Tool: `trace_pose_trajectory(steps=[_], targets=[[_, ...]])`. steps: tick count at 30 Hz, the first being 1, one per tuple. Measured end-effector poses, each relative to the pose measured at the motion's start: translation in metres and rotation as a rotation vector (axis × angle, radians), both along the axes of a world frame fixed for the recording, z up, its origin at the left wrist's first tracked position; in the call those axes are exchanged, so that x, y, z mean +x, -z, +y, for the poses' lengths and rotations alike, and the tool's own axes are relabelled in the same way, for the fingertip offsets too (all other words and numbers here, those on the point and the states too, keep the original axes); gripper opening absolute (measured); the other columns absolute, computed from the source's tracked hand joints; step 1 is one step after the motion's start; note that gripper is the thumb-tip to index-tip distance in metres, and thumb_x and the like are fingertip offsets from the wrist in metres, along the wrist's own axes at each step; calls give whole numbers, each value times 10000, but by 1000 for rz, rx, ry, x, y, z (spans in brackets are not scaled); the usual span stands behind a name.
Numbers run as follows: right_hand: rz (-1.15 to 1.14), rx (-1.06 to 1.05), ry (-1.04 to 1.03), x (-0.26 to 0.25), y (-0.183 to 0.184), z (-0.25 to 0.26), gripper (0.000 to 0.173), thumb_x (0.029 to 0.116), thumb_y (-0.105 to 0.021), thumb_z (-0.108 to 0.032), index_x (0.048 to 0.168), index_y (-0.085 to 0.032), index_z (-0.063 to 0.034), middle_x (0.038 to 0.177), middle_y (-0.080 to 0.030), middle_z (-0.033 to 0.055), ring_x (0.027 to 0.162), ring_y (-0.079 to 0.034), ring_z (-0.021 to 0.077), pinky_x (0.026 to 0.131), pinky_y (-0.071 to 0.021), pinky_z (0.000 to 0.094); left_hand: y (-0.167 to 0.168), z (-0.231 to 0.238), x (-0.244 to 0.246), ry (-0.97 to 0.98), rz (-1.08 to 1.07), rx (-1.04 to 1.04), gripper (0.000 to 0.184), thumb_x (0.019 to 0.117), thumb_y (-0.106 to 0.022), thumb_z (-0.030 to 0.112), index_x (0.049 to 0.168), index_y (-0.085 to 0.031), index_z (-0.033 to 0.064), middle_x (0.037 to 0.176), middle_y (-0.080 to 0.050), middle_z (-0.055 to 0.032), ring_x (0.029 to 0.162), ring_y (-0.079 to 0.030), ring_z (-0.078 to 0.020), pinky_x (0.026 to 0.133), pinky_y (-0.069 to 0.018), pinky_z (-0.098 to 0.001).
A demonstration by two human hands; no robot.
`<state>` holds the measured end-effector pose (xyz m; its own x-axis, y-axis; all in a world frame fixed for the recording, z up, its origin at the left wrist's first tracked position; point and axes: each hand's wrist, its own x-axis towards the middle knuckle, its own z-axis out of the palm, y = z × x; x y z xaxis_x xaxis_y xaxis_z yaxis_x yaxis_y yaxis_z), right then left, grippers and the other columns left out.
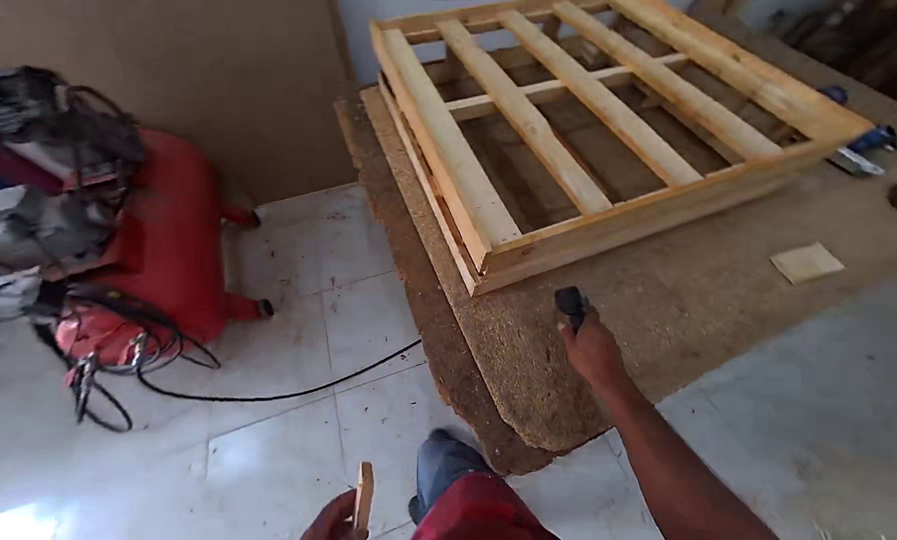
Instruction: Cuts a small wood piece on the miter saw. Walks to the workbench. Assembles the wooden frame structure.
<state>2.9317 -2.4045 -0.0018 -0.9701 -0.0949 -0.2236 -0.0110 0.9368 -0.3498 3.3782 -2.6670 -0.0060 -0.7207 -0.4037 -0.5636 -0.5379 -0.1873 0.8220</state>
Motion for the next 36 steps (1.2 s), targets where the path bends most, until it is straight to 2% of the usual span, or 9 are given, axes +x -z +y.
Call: trace_pose_trajectory(steps=[7,10,14,21,26,29,31,33,36], targets=[[-29,6,-34,26,69,-38,665,920,-747,-256,1476,-487,-2,1366,-566,296,1241,-583,471,1025,-496,637,-11,-98,-136,306,-27,-190,737,754,-817,225,1429,-551,96,1126,-731,-93,845,-727,-209,770,-632,-419],[-72,-102,-9,62,45,-67,565,952,-697,-303,1415,-562,-8,1430,-528,265,1330,-522,434,1094,-459,602,-17,-106,-200,469,-47,-239,752,761,-826,224,1451,-543,125,1248,-660,-91,863,-707,-185,794,-627,-395],[-484,-495,-50,97,22,-119,449,1067,-508,-430,1312,-652,-82,1119,-726,123,1010,-719,245,933,-588,472,-17,-114,-266,763,-96,-259,735,777,-840,207,1448,-543,151,1342,-576,-90,920,-692,-168,841,-620,-369],[-163,-545,378,6,23,-186,472,984,-667,-425,1223,-640,-19,1002,-706,159,922,-698,312,834,-575,554,7,-142,-355,1063,-122,-351,725,793,-844,173,1455,-546,170,1366,-568,-107,987,-695,-206,890,-614,-415],[-249,-304,385,-39,31,-208,333,984,-636,-405,1028,-688,-79,940,-711,149,915,-711,341,779,-568,599,19,-168,-407,1194,-86,-206,744,777,-844,111,1449,-550,237,1084,-751,-32,912,-738,-161,864,-624,-407],[-206,-478,417,-30,43,-198,312,1048,-540,-316,987,-717,-67,878,-712,124,844,-702,300,775,-567,574,10,-184,-436,1333,-61,-180,701,793,-860,94,1418,-595,265,1023,-742,-25,856,-714,-157,825,-612,-403],[-171,-625,602,-15,57,-194,357,1056,-488,-303,931,-682,-31,741,-654,110,656,-643,258,631,-548,505,7,-194,-454,1375,-43,-153,677,794,-858,76,1395,-622,280,1004,-748,-20,834,-711,-153,807,-609,-398],[-193,-628,705,4,58,-197,341,1063,-453,-296,1053,-670,-33,814,-703,112,688,-676,259,655,-571,507,9,-200,-471,1379,-28,-118,662,813,-839,56,1398,-626,283,1034,-746,-25,864,-709,-158,831,-603,-403],[-349,-855,602,42,36,-220,497,1101,-395,-394,1480,-482,-84,1174,-703,138,916,-722,263,812,-618,489,12,-198,-492,1358,21,-74,654,836,-810,-8,1399,-631,272,1145,-736,-53,950,-727,-185,878,-618,-437]])
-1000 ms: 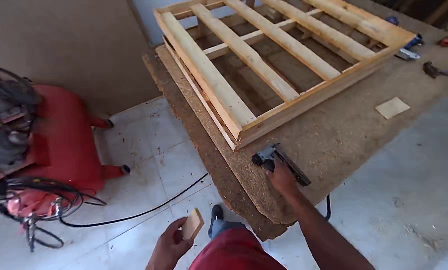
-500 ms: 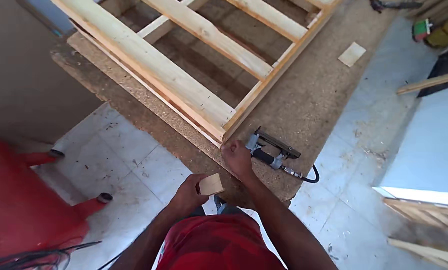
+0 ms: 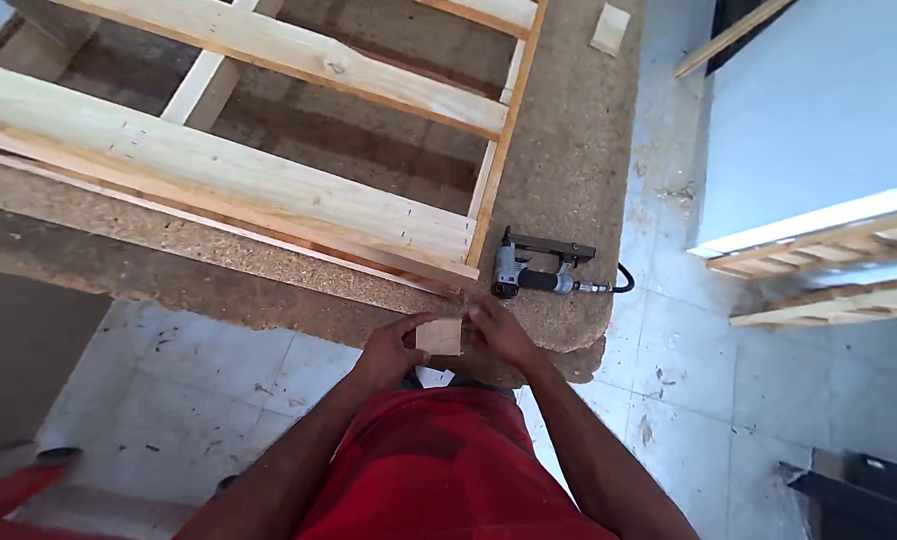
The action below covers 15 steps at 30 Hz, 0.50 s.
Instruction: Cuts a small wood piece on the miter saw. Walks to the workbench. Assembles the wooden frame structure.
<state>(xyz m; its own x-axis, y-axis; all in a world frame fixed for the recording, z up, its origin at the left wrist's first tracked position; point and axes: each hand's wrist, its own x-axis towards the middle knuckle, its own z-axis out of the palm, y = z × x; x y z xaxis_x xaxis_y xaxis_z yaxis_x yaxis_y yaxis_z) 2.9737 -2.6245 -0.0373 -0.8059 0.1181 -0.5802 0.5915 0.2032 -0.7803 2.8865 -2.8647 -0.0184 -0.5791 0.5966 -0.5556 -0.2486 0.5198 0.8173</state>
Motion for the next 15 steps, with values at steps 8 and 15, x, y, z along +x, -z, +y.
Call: trace_pose_trajectory(steps=[8,15], targets=[[185,66,195,-1,-11,-24,244,963,-727,-238,1163,-716,-99,993,-762,28,889,-728,140,848,-615,409,7,35,-34,-83,144,90,590,850,-819,25,1381,-581,124,1075,-768,-44,920,-750,-173,864,-631,-412],[383,459,139,-21,2,-27,287,950,-743,-285,1151,-746,-79,1131,-699,92,1045,-682,198,936,-579,402,34,27,-51,24,863,105,237,901,-798,222,1117,-791,125,1142,-747,-85,1175,-626,-280,1054,-459,-520]])
